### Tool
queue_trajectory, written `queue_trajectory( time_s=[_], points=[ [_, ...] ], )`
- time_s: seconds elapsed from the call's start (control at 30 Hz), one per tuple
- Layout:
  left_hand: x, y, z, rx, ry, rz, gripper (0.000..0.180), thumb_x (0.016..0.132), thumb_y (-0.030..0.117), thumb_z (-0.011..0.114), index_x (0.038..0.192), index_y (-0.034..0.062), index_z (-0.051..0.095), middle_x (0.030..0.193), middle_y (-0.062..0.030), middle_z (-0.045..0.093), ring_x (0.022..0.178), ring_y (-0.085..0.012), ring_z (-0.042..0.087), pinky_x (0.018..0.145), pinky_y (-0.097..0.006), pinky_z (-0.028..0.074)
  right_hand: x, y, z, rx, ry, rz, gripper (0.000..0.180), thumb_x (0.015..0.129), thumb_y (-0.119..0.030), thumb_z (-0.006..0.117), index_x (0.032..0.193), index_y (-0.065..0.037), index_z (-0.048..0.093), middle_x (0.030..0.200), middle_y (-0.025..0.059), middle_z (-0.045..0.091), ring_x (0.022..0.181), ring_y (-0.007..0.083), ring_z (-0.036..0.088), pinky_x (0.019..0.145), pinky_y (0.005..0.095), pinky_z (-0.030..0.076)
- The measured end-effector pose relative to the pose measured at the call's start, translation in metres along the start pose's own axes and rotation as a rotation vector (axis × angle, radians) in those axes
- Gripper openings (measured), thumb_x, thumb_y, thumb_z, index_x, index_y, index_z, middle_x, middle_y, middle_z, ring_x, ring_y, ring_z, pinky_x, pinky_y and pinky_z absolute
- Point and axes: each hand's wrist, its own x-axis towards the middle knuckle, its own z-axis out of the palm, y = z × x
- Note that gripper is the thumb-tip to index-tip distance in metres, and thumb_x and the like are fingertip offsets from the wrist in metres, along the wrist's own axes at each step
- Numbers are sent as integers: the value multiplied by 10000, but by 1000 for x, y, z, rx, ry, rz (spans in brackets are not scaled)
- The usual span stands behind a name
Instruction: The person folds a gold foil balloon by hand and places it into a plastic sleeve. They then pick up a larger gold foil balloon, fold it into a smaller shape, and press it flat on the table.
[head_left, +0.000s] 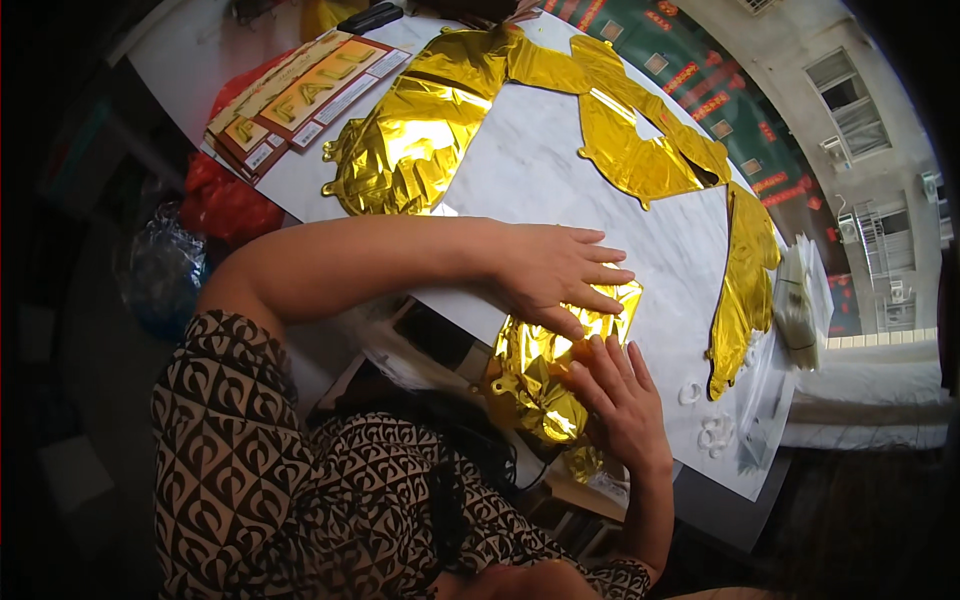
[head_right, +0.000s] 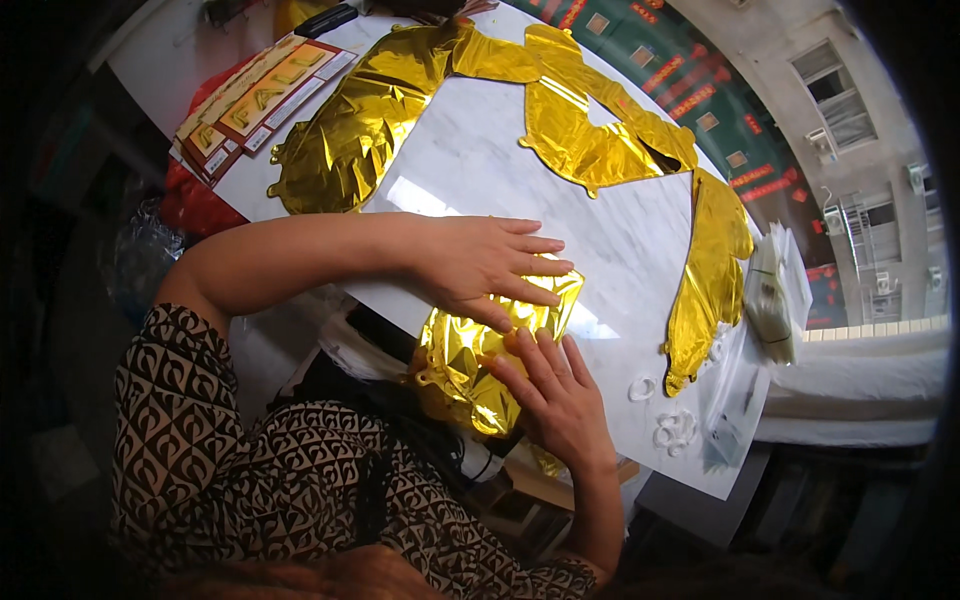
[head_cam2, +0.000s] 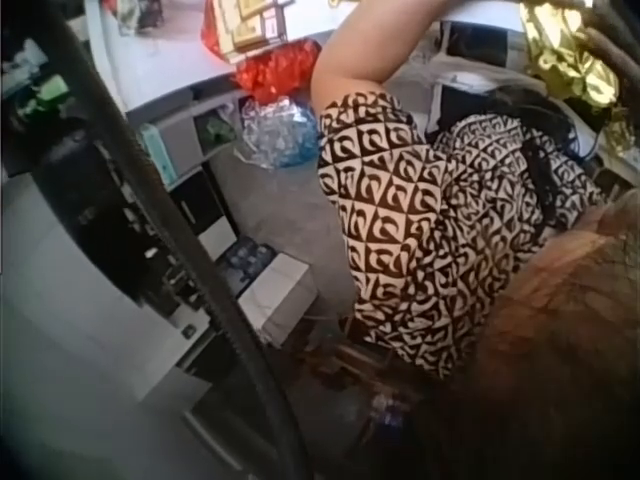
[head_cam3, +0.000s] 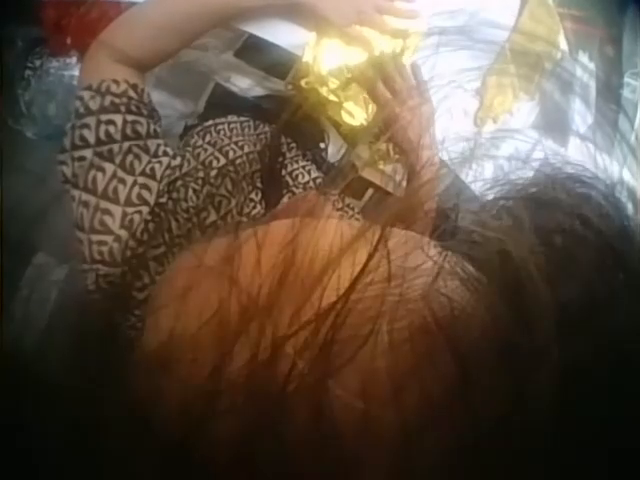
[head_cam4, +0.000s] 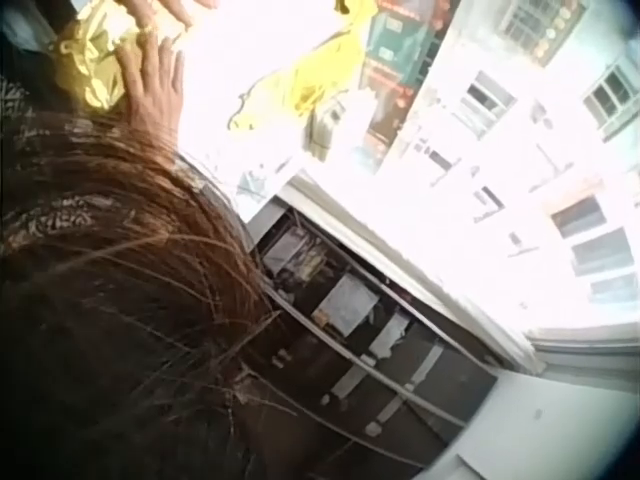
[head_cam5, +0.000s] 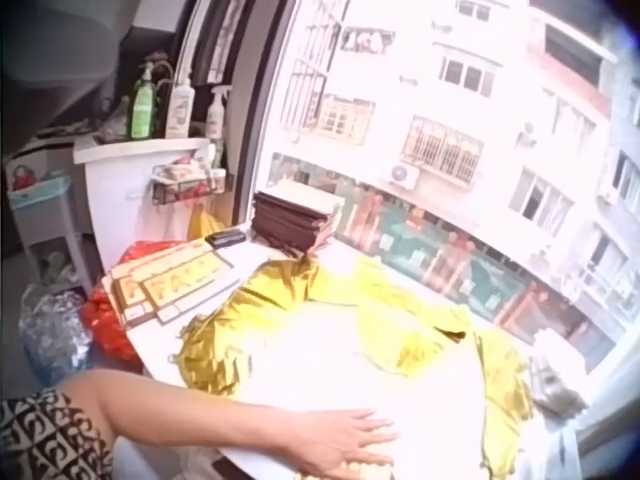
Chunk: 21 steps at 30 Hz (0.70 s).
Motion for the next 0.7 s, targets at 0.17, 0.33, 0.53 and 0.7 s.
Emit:
queue_trajectory(
  time_s=[0.17, 0.33, 0.53, 0.7],
  points=[
    [-2, 0, 2, 3, 9, -7, 611, 968, 492, 463, 1451, 118, 444, 1553, -186, 318, 1472, -347, 214, 1205, -495, 135, 0, -6, -4, -99, -25, -150, 476, 858, -129, 632, 1326, -122, 547, 1407, 99, 539, 1302, 297, 512, 1102, 481, 385],
    [-1, 1, 0, 7, -10, -25, 604, 966, 478, 471, 1454, 123, 442, 1556, -184, 313, 1477, -337, 208, 1207, -487, 133, 7, -5, -8, 53, -51, -183, 422, 855, -122, 612, 1276, -95, 607, 1372, 88, 574, 1297, 272, 526, 1101, 447, 406],
    [-2, 3, -1, 10, -18, -24, 611, 960, 464, 480, 1452, 103, 438, 1560, -186, 306, 1483, -332, 192, 1208, -488, 124, 7, 9, -5, 358, -71, -154, 569, 748, -69, 665, 1310, -91, 579, 1404, 99, 543, 1318, 296, 500, 1124, 450, 386],
    [0, 6, -7, 103, 133, 4, 584, 937, 426, 513, 1413, 89, 474, 1556, -182, 318, 1485, -320, 196, 1208, -487, 122, 8, 15, -3, 581, -56, -103, 693, 686, 16, 684, 1354, -90, 534, 1422, 96, 530, 1340, 327, 469, 1153, 459, 345]
  ],
)
